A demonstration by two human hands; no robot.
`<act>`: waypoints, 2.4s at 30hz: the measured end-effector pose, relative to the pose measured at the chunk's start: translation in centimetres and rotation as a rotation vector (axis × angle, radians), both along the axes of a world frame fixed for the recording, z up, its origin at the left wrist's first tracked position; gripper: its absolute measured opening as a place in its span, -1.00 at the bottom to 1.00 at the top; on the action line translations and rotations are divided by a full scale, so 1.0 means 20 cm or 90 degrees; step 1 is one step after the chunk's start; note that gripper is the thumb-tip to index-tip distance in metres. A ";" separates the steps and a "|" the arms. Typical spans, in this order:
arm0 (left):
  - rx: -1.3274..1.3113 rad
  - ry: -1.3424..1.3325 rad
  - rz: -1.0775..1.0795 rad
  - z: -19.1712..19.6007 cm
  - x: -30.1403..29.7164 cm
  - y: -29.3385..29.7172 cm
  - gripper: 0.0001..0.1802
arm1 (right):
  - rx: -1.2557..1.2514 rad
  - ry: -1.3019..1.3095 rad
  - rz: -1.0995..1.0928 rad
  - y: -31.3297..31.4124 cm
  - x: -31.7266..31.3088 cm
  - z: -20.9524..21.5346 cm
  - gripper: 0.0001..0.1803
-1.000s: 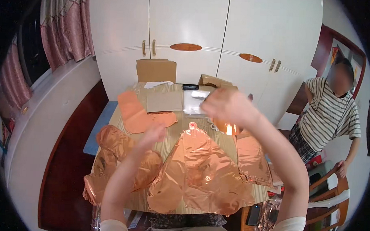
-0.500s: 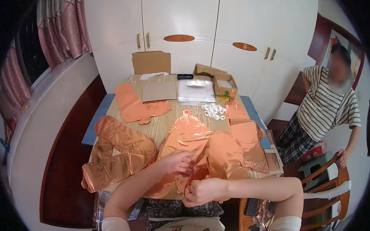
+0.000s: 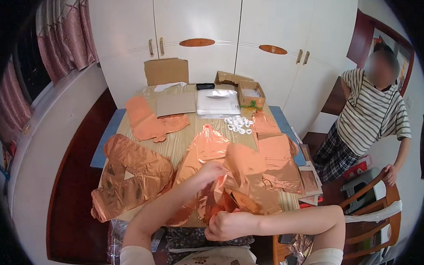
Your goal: Folding deflated foil balloons and placing them into plastic sleeves with cardboard inserts.
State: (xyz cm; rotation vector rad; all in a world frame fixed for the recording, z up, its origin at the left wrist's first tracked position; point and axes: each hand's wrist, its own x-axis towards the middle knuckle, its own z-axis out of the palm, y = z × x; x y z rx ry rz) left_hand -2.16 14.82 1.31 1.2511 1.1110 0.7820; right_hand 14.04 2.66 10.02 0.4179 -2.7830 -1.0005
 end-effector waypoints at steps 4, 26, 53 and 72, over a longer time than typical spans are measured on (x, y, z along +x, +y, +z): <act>-0.017 -0.052 0.098 0.08 -0.11 0.01 -0.89 | 0.033 -0.028 -0.056 -0.01 0.01 0.01 -0.73; -0.142 -0.017 -0.132 0.00 0.14 0.03 -0.66 | 0.062 0.066 -0.127 -0.08 0.10 0.07 -0.72; -0.052 -0.027 0.018 -0.03 0.06 0.03 -0.84 | 0.086 0.034 -0.135 -0.14 0.14 0.14 -0.73; 0.028 0.048 0.218 -0.21 -0.33 0.15 -0.81 | -0.475 0.062 -0.413 -0.12 0.12 -0.25 -0.64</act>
